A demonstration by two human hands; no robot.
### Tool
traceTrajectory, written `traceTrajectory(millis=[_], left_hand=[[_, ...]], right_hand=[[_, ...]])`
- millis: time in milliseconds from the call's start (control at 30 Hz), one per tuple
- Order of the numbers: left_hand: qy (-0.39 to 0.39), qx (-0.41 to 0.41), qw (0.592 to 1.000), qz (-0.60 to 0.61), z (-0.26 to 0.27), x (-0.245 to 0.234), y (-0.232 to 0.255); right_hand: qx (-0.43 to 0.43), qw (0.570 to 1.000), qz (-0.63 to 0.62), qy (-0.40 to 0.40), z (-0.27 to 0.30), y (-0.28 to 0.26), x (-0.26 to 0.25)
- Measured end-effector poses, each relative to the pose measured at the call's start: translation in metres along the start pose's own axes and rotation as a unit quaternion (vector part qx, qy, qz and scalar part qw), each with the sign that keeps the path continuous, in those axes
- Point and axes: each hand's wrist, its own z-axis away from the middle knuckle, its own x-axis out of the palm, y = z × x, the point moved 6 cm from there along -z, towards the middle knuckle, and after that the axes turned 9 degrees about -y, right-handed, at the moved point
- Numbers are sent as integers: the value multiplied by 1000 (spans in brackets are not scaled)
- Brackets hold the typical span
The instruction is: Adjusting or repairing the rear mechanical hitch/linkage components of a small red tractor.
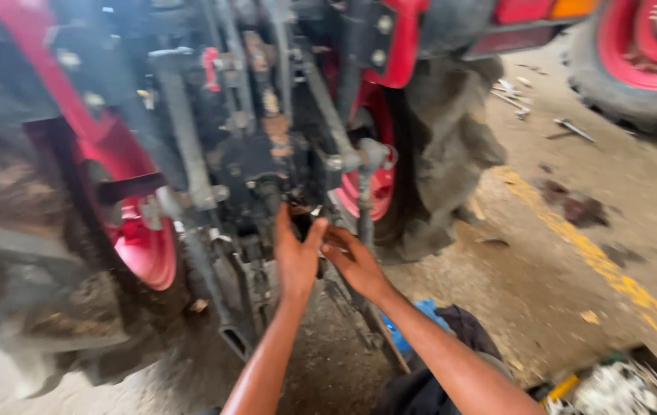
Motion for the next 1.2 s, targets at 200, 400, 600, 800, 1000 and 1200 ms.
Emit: traceTrajectory(millis=[200,400,600,800,1000,1200], left_hand=[[-45,-131,990,26,-19,-1,20],[-36,-134,990,40,0,-5,3],[-113,-305,847,421,16,3,45],[-345,-277,674,592,13,1,46],[-416,-252,561,670,17,7,37],[-380,-278,633,615,15,13,37]], right_hand=[[-30,998,52,33,5,-46,4],[-76,994,-39,72,11,-44,-20],[-9,987,-145,66,13,-55,-11],[10,954,-287,-83,11,-57,31],[10,897,-410,-168,-9,-62,46],[66,860,-504,-54,-36,-21,33]])
